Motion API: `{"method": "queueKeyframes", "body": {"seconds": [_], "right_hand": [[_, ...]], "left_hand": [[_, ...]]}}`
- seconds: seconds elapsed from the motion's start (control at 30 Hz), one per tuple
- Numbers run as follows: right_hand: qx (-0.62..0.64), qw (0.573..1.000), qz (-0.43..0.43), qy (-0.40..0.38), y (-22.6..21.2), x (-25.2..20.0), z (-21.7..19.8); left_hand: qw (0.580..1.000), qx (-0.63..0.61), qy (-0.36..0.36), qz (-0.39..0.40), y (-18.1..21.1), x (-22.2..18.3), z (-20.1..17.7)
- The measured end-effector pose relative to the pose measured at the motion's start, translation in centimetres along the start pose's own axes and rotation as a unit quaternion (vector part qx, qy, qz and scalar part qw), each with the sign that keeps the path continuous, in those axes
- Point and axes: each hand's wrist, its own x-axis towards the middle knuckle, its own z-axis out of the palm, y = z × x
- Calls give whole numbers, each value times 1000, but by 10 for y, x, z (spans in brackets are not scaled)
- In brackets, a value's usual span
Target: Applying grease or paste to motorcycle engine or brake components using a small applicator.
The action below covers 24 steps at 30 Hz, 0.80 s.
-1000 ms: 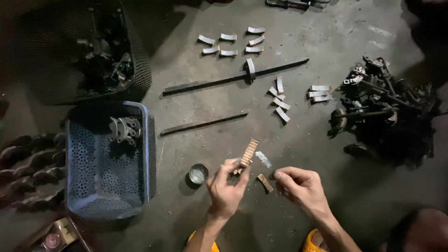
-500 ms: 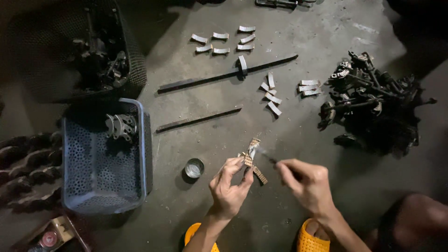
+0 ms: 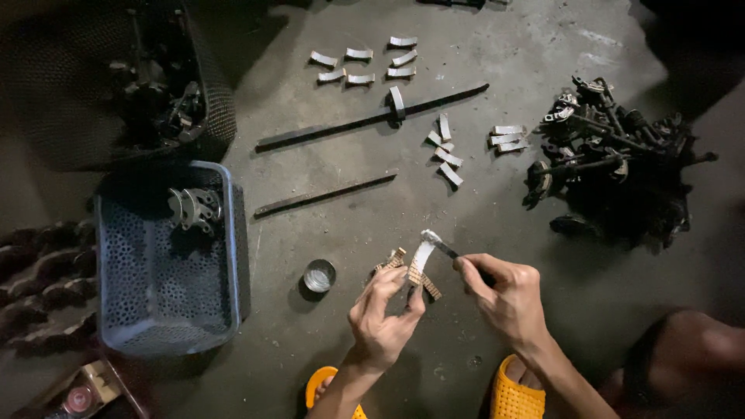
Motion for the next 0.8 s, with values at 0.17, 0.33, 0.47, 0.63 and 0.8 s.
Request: {"method": "queueKeyframes", "body": {"seconds": [0.17, 0.33, 0.47, 0.63, 0.8], "right_hand": [[97, 992, 7, 79, 32, 7, -10], [250, 968, 34, 17, 10, 12, -13], [193, 973, -50, -114, 2, 23, 5], [192, 973, 10, -132, 9, 27, 12], [251, 964, 81, -27, 6, 23, 11]], "left_hand": [[971, -182, 16, -156, 5, 15, -7], [862, -372, -47, -342, -33, -4, -2], [756, -515, -125, -384, -20, 11, 5], [762, -516, -111, -375, -13, 4, 11], [939, -219, -66, -258, -7, -14, 11]]}}
